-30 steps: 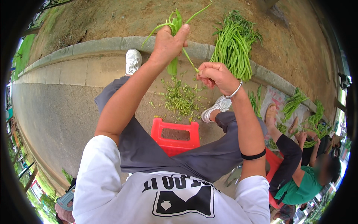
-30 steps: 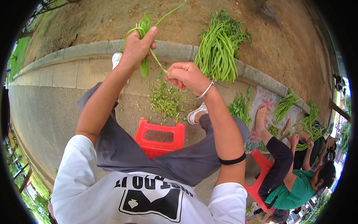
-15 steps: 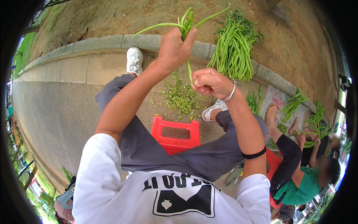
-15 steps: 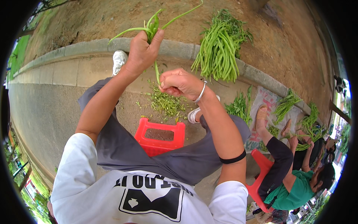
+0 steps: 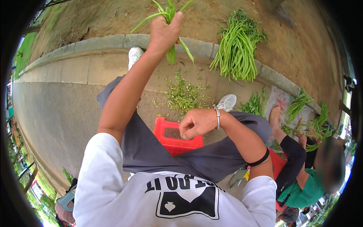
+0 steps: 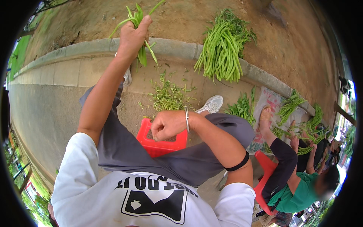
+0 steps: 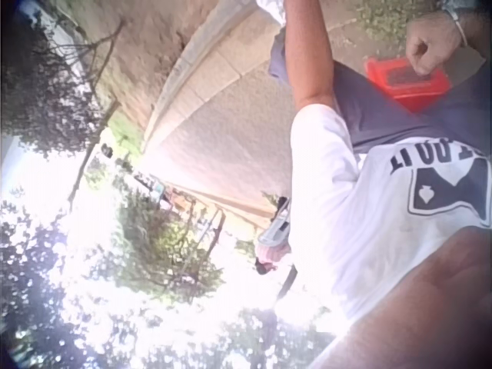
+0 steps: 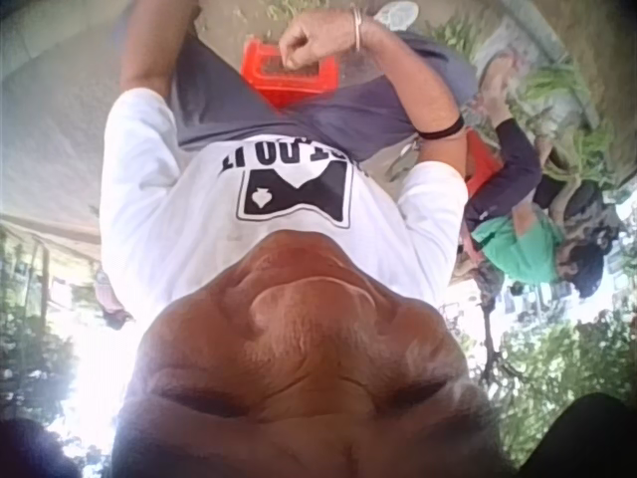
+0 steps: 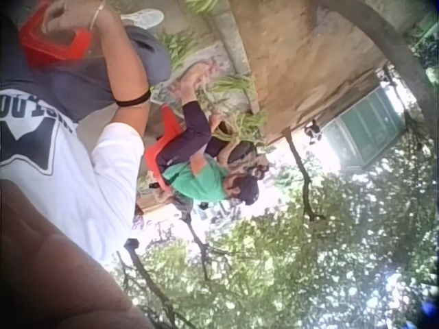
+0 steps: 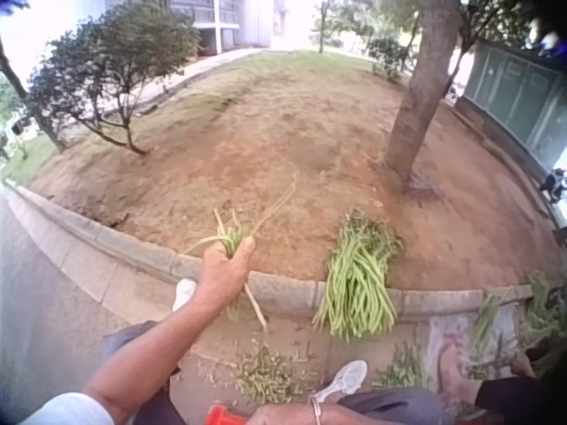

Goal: The person snaps the stems of green vegetables by hand and places the snapped pieces on the ground.

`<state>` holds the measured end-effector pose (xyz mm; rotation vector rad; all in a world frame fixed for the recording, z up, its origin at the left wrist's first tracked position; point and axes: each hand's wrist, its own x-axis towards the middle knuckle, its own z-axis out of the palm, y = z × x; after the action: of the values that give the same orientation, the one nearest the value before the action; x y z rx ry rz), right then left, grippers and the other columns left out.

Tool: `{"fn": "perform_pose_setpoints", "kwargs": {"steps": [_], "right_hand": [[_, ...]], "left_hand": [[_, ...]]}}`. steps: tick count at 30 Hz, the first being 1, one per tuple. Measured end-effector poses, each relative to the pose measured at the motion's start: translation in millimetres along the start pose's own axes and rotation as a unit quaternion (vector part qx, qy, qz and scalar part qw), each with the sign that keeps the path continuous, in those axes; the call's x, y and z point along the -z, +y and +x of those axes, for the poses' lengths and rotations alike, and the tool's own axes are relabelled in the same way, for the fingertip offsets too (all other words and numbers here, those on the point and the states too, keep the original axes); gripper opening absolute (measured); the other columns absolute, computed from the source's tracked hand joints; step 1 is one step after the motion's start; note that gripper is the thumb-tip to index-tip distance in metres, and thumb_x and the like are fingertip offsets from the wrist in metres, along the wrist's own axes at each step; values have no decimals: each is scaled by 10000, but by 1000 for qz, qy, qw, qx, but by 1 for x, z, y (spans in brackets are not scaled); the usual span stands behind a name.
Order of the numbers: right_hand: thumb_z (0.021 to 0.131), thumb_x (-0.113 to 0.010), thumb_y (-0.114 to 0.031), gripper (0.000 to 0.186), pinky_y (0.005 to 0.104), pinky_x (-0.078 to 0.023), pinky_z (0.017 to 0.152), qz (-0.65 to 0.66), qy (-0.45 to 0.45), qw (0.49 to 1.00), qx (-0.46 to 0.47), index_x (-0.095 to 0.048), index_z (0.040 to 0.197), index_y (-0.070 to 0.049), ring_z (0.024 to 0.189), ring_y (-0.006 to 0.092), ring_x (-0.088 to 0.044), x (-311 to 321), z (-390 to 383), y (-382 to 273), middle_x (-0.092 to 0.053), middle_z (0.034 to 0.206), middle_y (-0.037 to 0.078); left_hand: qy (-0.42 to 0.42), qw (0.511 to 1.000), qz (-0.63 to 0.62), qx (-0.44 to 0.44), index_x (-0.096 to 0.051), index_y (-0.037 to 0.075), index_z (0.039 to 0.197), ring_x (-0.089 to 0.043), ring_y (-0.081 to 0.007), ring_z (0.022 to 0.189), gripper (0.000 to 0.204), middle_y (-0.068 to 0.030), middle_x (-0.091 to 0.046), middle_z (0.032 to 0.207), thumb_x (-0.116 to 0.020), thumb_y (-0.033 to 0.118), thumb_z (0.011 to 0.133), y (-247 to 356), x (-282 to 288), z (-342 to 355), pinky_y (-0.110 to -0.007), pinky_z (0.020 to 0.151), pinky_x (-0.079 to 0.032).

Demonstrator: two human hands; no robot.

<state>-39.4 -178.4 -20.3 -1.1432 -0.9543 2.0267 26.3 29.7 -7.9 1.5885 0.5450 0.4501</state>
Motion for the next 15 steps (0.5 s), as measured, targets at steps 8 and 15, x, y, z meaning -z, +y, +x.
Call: {"fn": "perform_pose_setpoints", "kwargs": {"steps": [8,15], "right_hand": [[771,-642,-183,181,262,-464,600,-184,219,958,2,-642,853,-22,636,107,-579,33,-19,-7,-631,695,65],[856,-553,-212,183,249,-451,562,-177,356,916,43,-627,857,-45,659,99,-570,49,-25,-6,-632,804,26]], "left_hand": [[-44,998,-7,51,-556,40,767,-454,-81,453,302,5,-484,565,-594,329,846,3,-3,-9,-245,403,-403],[-41,999,5,31,-508,23,693,-456,-86,418,324,-10,-484,524,-584,296,850,2,-6,-11,-254,378,-400]]}}
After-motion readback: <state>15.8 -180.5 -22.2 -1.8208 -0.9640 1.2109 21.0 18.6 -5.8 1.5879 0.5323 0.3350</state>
